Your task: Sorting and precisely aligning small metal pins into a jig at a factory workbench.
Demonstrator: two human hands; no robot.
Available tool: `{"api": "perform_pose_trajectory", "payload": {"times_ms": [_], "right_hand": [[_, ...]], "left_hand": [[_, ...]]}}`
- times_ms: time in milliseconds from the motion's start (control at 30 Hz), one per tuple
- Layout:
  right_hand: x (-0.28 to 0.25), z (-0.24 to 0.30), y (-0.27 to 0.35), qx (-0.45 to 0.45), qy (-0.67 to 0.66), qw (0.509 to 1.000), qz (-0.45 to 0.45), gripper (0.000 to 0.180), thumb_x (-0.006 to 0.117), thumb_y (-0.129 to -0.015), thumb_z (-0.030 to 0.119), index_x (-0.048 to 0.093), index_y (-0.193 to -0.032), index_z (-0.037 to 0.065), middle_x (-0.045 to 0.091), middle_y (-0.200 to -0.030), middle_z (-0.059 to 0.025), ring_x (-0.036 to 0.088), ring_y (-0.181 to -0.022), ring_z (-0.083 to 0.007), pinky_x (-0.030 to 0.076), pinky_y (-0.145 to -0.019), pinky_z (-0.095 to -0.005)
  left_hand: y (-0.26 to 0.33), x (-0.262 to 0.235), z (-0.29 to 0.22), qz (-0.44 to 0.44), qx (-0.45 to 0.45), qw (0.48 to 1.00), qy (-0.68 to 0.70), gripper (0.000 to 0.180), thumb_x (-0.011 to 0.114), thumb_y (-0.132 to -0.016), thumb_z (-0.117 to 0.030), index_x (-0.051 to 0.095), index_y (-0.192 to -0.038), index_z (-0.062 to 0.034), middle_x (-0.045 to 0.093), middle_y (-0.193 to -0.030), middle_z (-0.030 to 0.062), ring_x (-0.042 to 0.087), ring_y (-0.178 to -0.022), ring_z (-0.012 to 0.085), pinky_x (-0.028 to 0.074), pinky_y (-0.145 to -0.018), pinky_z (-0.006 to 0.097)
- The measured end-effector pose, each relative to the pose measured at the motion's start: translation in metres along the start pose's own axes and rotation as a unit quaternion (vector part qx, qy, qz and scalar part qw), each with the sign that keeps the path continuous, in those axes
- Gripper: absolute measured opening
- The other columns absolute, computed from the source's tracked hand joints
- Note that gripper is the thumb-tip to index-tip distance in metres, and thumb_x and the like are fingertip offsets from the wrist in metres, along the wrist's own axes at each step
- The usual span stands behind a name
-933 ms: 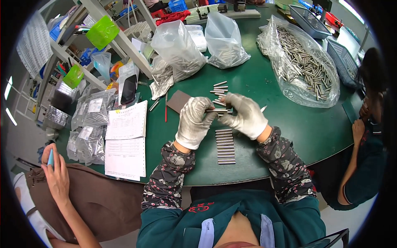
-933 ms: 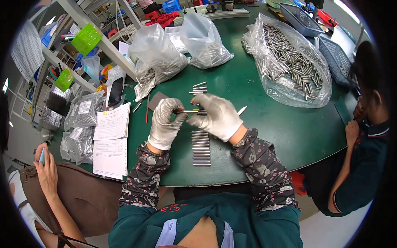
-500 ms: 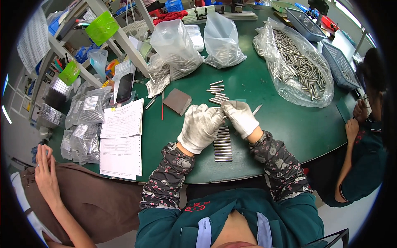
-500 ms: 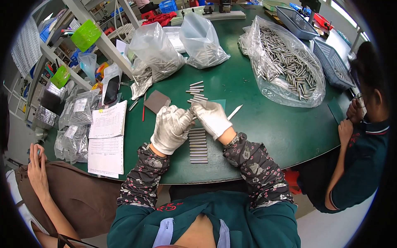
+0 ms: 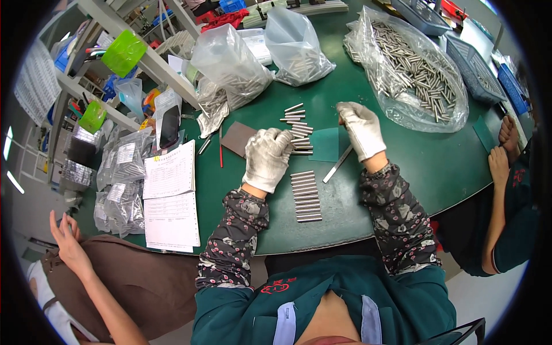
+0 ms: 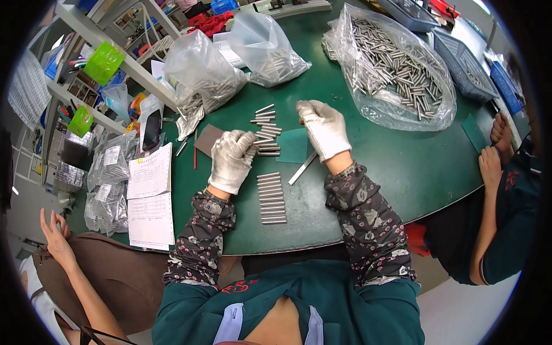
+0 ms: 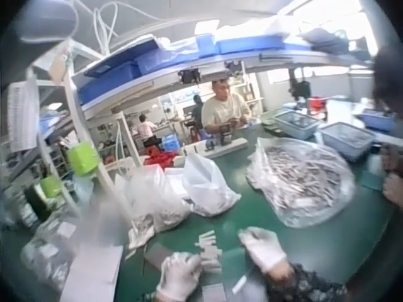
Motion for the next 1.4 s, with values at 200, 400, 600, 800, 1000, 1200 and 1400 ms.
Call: {"api": "perform_pose_trajectory", "payload": {"times_ms": [200, 400, 600, 800, 1000, 1200, 1400], "right_hand": [[0.008, 0.009, 0.003, -0.034, 0.082, 0.995, 0.051, 0.032, 0.055, -0.082, 0.033, 0.061, -0.079, 0.002, 0.054, -0.060, -0.0097, 0.050, -0.055, -0.0146, 0.042, -0.055, -0.0275], [0.017, 0.021, 0.013, -0.020, 0.298, 0.932, 0.205, 0.023, 0.054, -0.078, 0.027, 0.063, -0.084, 0.007, 0.061, -0.079, -0.0149, 0.058, -0.076, -0.0332, 0.047, -0.068, -0.0379], [0.040, 0.025, 0.058, -0.211, 0.475, 0.764, 0.382, 0.014, 0.060, -0.068, 0.019, 0.064, -0.080, 0.013, 0.058, -0.083, -0.0091, 0.056, -0.085, -0.0272, 0.046, -0.070, -0.0381], [0.045, 0.020, 0.065, -0.258, 0.536, 0.719, 0.359, 0.010, 0.060, -0.070, 0.018, 0.063, -0.078, 0.012, 0.056, -0.081, -0.0088, 0.055, -0.085, -0.0254, 0.043, -0.072, -0.0356], [0.031, 0.040, 0.047, -0.248, 0.417, 0.814, 0.318, 0.008, 0.060, -0.072, 0.016, 0.055, -0.075, 0.011, 0.057, -0.074, -0.0039, 0.056, -0.080, -0.0212, 0.039, -0.071, -0.0336], [0.007, 0.035, 0.026, -0.033, -0.266, 0.946, 0.180, 0.013, 0.055, -0.085, 0.013, 0.049, -0.094, 0.007, 0.053, -0.083, -0.0057, 0.054, -0.086, -0.0168, 0.043, -0.079, -0.0296], [0.009, 0.021, 0.029, -0.025, -0.351, 0.920, 0.173, 0.030, 0.053, -0.084, 0.035, 0.048, -0.088, 0.006, 0.041, -0.077, -0.0031, 0.042, -0.073, -0.0142, 0.041, -0.077, -0.0344]], "left_hand": [[0.003, 0.032, 0.010, 0.059, -0.022, 0.997, -0.045, 0.021, 0.066, -0.069, -0.015, 0.062, -0.089, -0.0125, 0.059, -0.087, 0.0057, 0.055, -0.082, 0.0254, 0.044, -0.070, 0.039], [0.008, 0.011, 0.010, 0.026, -0.055, 0.998, 0.033, 0.026, 0.067, -0.064, -0.012, 0.059, -0.089, -0.0109, 0.057, -0.087, 0.0069, 0.054, -0.083, 0.0271, 0.044, -0.072, 0.039], [0.027, 0.013, -0.008, 0.177, -0.025, 0.968, 0.175, 0.019, 0.069, -0.063, -0.012, 0.061, -0.080, -0.0098, 0.059, -0.082, 0.0062, 0.055, -0.080, 0.0263, 0.045, -0.070, 0.037], [0.027, 0.024, -0.019, 0.249, -0.031, 0.965, 0.076, 0.021, 0.072, -0.063, -0.021, 0.062, -0.079, -0.0120, 0.056, -0.083, 0.0044, 0.053, -0.084, 0.0246, 0.043, -0.074, 0.037], [0.026, 0.027, -0.010, 0.217, -0.041, 0.969, 0.110, 0.017, 0.067, -0.064, -0.011, 0.060, -0.078, -0.0096, 0.056, -0.078, 0.0058, 0.053, -0.079, 0.0263, 0.043, -0.070, 0.037], [0.019, 0.032, 0.002, 0.119, -0.056, 0.988, 0.077, 0.015, 0.068, -0.065, -0.012, 0.061, -0.079, -0.0102, 0.057, -0.080, 0.0046, 0.054, -0.079, 0.0251, 0.044, -0.070, 0.037], [0.017, 0.032, -0.001, 0.095, -0.030, 0.991, 0.089, 0.018, 0.068, -0.064, -0.003, 0.060, -0.080, -0.0060, 0.057, -0.078, 0.0063, 0.054, -0.075, 0.0243, 0.043, -0.067, 0.034]]}}
Point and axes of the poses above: each hand's wrist, its own y-axis away from the middle knuckle, its own x-axis out of the palm, z = x × y, the point moved 8 cm from there along -y, towards the middle knuckle
